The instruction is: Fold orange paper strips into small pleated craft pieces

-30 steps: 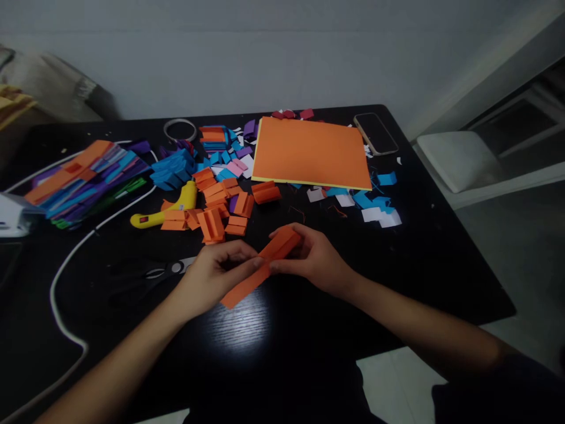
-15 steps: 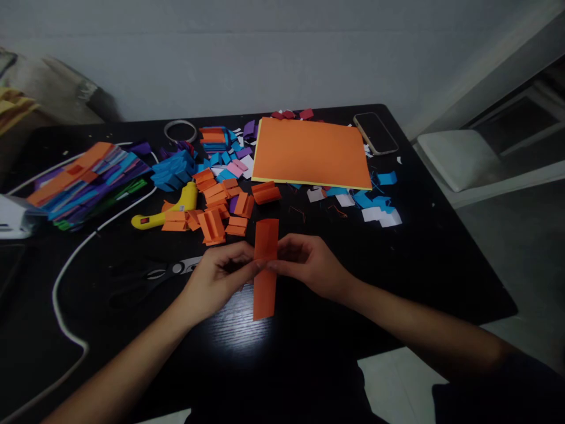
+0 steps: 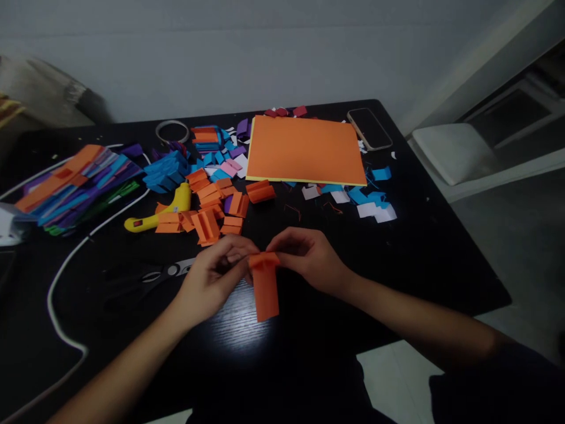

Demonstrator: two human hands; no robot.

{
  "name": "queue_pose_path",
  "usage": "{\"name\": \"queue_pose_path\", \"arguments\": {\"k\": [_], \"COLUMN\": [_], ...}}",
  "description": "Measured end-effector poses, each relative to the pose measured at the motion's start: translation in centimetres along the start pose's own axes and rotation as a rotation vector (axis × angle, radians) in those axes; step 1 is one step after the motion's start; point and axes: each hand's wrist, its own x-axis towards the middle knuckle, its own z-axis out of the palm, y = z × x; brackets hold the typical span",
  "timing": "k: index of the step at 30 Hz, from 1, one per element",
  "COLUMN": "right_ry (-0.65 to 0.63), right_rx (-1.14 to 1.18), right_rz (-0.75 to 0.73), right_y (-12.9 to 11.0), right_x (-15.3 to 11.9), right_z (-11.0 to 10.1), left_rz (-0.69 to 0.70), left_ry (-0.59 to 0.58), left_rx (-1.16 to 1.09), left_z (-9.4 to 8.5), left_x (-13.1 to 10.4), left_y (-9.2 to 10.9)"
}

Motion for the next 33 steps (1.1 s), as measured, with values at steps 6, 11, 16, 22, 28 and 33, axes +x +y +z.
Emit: {"name": "queue_pose_path", "arguments": {"k": [6, 11, 16, 22, 28, 33], "right_ry": [-0.021, -0.040, -0.012, 0.039, 0.004, -0.029], "right_rx": [-0.063, -0.052, -0.028, -0.075, -0.088, -0.163], "right_rz": [-0.014, -0.003, -0.025, -0.115, -0.083, -0.058], "right_y": [-1.0, -1.3, -0.7, -0.8, -0.7, -0.7], "right_x": [-0.4, -0.6, -0.7, -1.2, -1.0, -0.9], "right_z": [-0.2, -0.2, 0.1, 0.5, 0.5, 0.3], "left_rz": [0.039, 0.125, 0.287, 0.150, 0.149, 0.158], "left_ry": [-0.024, -0.047, -0.017, 0.067, 0.092, 0.131], "left_rx": [0.069, 0.206, 0.284, 0.220, 0.328, 0.345], "left_z": [-0.6, -1.0, -0.6, 0.1, -0.1, 0.0], "left_x": [0.0, -0.4, -0.7, -0.6, -0.7, -0.6], "left_y": [0.1, 0.2, 0.1, 0.1, 0.1, 0.3]}}
